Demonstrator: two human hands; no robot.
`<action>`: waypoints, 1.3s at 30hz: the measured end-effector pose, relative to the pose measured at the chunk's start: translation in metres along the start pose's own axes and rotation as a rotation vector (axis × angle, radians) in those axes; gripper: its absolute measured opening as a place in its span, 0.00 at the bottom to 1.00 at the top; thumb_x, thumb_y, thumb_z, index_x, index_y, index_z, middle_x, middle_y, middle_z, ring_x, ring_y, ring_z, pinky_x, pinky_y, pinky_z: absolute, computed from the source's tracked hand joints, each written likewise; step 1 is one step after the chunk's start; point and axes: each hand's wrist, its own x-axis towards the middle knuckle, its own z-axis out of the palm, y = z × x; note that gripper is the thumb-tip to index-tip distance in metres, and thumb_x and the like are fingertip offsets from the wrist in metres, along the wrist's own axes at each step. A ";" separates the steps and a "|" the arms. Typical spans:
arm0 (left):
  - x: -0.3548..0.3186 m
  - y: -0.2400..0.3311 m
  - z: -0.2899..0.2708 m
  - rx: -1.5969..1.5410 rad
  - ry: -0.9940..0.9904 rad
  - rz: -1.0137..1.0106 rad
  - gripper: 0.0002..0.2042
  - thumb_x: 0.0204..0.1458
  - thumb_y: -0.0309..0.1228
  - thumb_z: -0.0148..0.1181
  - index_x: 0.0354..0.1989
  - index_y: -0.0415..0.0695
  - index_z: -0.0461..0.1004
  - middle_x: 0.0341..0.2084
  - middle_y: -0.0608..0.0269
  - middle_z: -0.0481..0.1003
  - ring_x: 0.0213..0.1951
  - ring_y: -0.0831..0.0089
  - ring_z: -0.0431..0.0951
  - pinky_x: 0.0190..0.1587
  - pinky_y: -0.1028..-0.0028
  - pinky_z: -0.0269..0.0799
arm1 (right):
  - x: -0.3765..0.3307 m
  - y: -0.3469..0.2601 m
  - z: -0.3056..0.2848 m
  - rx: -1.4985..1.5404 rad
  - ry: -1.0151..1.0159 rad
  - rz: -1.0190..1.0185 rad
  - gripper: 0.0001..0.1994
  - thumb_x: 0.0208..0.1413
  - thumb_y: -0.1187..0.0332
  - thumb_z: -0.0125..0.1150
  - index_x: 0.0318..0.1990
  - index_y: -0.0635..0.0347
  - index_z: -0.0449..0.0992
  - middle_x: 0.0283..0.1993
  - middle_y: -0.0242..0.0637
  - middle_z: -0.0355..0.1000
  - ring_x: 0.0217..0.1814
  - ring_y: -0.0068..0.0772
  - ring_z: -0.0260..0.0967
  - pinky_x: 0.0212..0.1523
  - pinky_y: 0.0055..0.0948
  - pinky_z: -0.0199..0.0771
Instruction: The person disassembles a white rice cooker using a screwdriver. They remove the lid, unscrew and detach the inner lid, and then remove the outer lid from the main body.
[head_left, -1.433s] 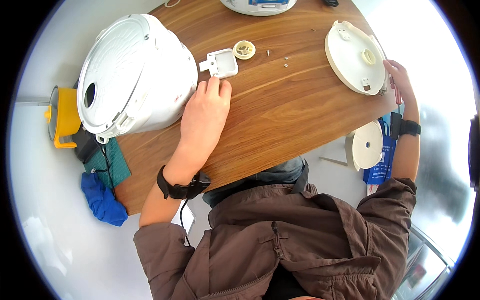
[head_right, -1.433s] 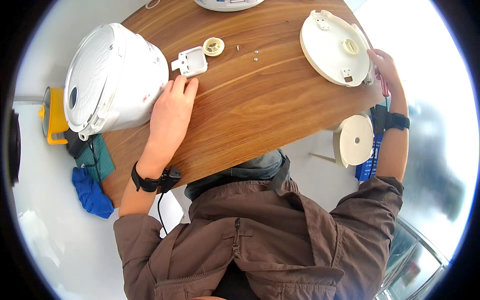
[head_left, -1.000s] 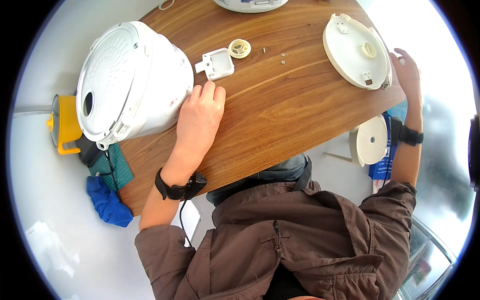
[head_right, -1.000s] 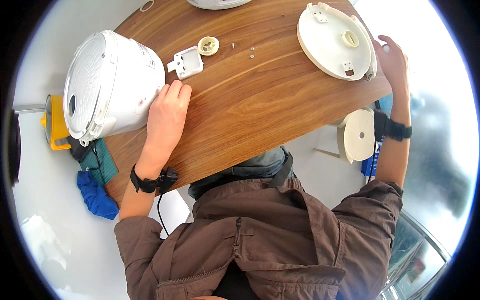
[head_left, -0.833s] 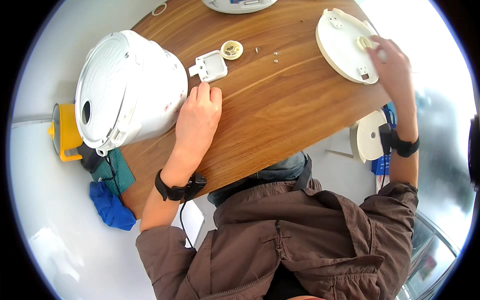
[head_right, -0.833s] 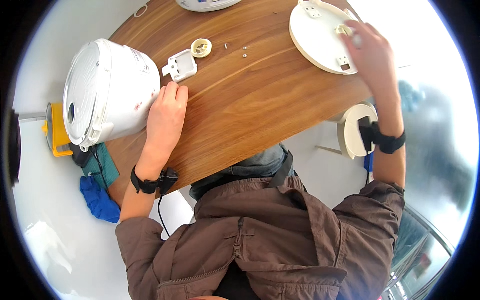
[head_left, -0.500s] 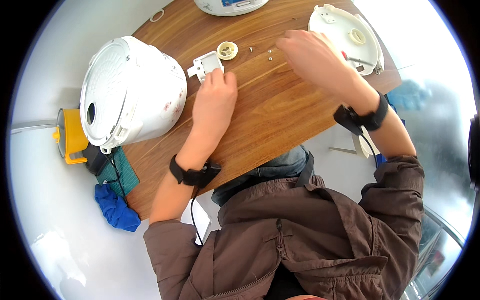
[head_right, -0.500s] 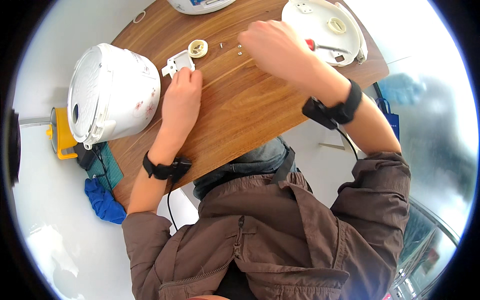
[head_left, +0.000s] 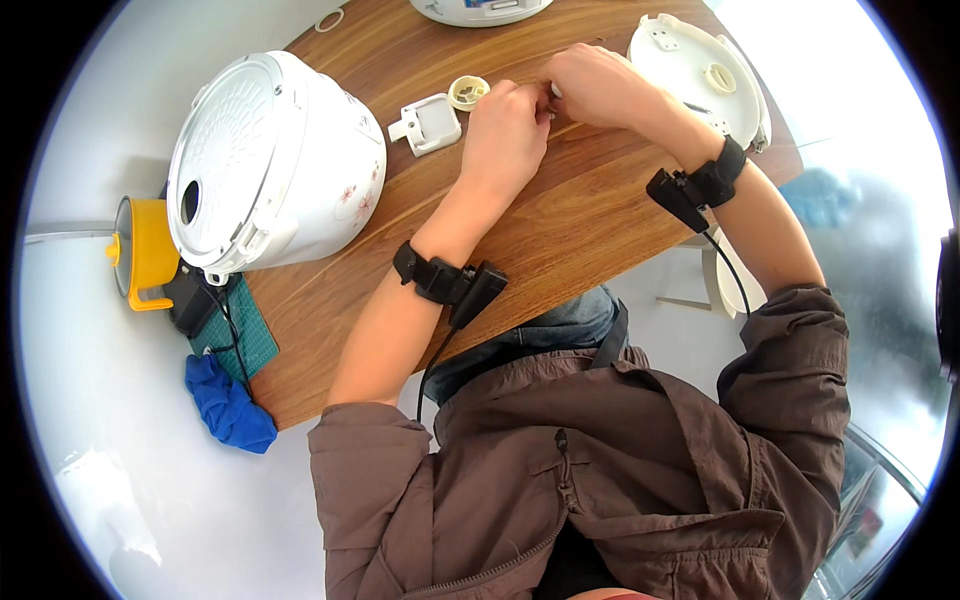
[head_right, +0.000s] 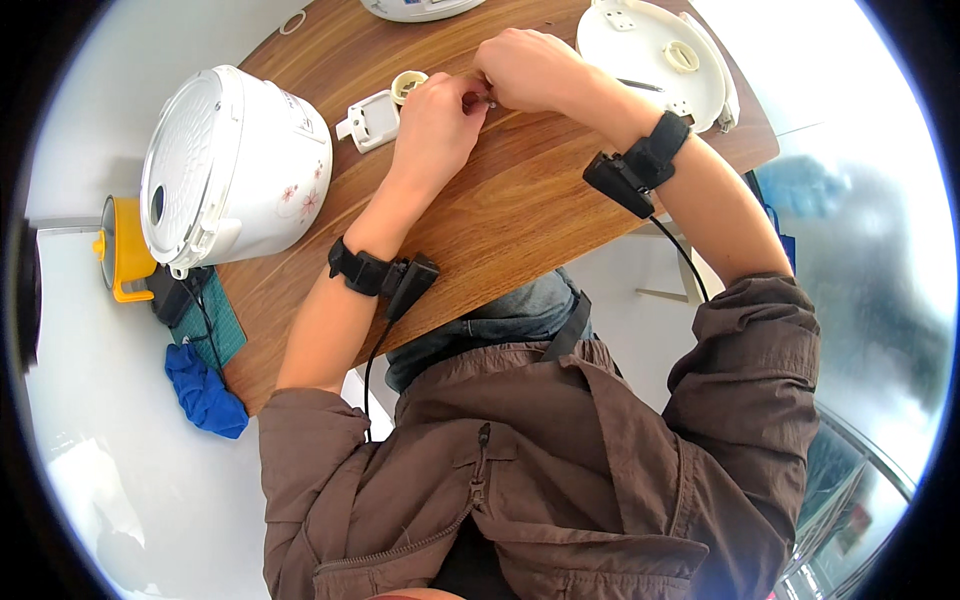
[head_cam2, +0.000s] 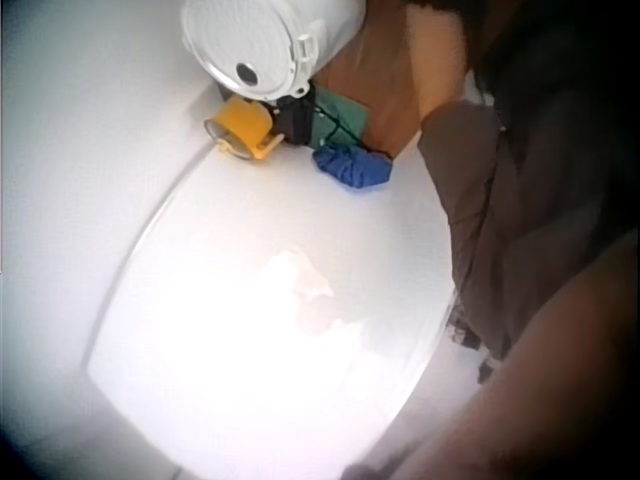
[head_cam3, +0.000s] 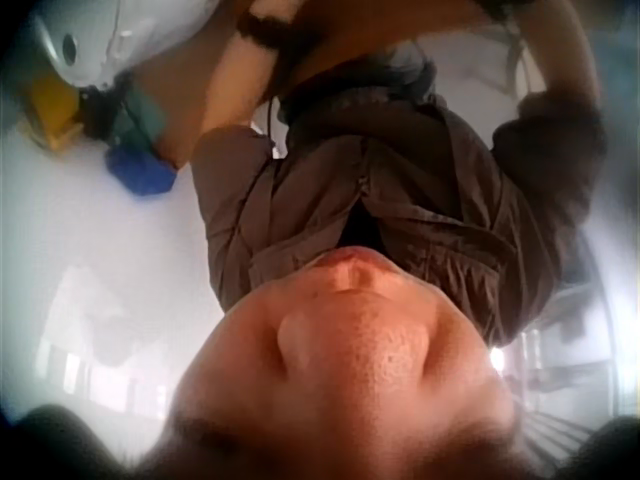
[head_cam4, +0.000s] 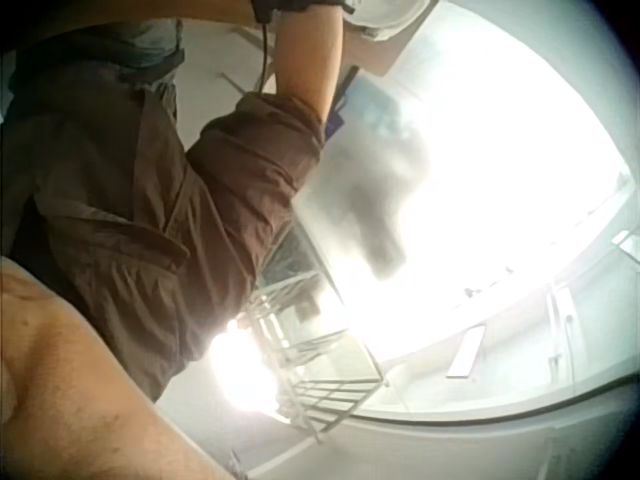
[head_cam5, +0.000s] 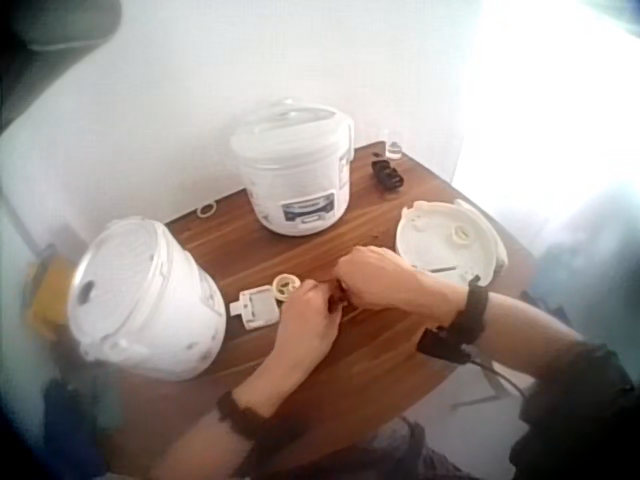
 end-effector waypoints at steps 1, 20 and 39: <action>0.000 0.000 0.001 -0.007 0.000 -0.001 0.08 0.49 0.22 0.67 0.37 0.37 0.84 0.29 0.49 0.80 0.34 0.53 0.81 0.40 0.60 0.77 | -0.001 0.002 0.000 0.022 0.015 0.006 0.05 0.52 0.69 0.68 0.35 0.57 0.84 0.35 0.44 0.81 0.41 0.52 0.78 0.43 0.45 0.78; 0.010 0.006 0.006 0.001 -0.088 -0.029 0.05 0.50 0.24 0.68 0.35 0.39 0.84 0.32 0.49 0.80 0.34 0.53 0.81 0.39 0.61 0.76 | 0.001 0.014 -0.008 -0.077 0.051 0.106 0.06 0.45 0.73 0.66 0.33 0.62 0.84 0.33 0.52 0.80 0.40 0.57 0.79 0.42 0.46 0.80; 0.113 0.043 0.078 -0.066 -0.027 0.379 0.09 0.56 0.23 0.60 0.43 0.41 0.84 0.36 0.49 0.81 0.40 0.51 0.82 0.45 0.60 0.78 | -0.071 0.105 -0.050 0.206 -0.036 0.492 0.08 0.56 0.69 0.64 0.36 0.65 0.83 0.28 0.38 0.79 0.27 0.29 0.77 0.30 0.30 0.77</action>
